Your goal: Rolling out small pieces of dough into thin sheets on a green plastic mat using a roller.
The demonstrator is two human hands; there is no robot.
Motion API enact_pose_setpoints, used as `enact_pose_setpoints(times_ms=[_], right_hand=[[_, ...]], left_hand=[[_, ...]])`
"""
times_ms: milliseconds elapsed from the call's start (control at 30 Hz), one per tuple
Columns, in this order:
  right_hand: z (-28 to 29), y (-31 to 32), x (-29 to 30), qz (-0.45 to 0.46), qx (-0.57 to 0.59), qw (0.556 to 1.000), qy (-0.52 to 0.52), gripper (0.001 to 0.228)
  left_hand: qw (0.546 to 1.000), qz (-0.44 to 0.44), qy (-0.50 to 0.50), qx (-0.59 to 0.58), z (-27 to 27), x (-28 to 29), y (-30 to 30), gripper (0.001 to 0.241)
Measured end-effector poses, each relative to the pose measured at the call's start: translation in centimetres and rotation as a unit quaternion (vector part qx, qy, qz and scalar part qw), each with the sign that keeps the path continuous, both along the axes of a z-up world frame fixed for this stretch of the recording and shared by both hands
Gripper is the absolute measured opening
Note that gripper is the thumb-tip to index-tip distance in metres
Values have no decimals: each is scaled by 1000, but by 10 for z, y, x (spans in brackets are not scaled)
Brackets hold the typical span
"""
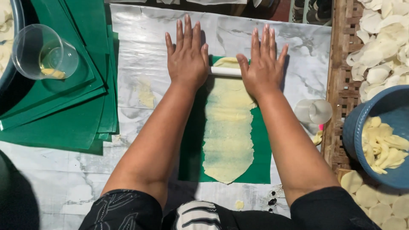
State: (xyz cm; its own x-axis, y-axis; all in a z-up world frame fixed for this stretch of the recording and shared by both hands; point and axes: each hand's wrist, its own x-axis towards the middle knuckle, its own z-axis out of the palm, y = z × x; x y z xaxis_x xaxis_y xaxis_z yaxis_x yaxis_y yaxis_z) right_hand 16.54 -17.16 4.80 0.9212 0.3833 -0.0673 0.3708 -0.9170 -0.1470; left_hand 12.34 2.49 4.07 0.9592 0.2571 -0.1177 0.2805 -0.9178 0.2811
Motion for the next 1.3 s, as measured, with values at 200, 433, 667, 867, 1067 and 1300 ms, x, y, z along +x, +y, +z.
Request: enact_pose_setpoints(times_ms=[200, 433, 667, 867, 1067, 1300], right_hand=[[-30, -36, -81, 49, 42, 994, -86, 73], [-33, -32, -61, 45, 48, 994, -86, 76], [4, 10, 30, -16, -12, 996, 86, 77], [-15, -12, 68, 49, 181, 982, -20, 69], [8, -47, 36, 108, 133, 977, 130, 30], [-4, -84, -11, 185, 130, 968, -110, 30]], left_hand=[[982, -20, -180, 60, -41, -80, -15, 58], [983, -20, -176, 53, -48, -61, -10, 57], [1000, 10, -25, -3, -25, 36, 12, 64], [928, -84, -339, -131, -35, 52, 39, 26], [934, -281, -189, -112, -31, 5, 62, 44], [919, -226, -313, 77, -33, -36, 33, 41]])
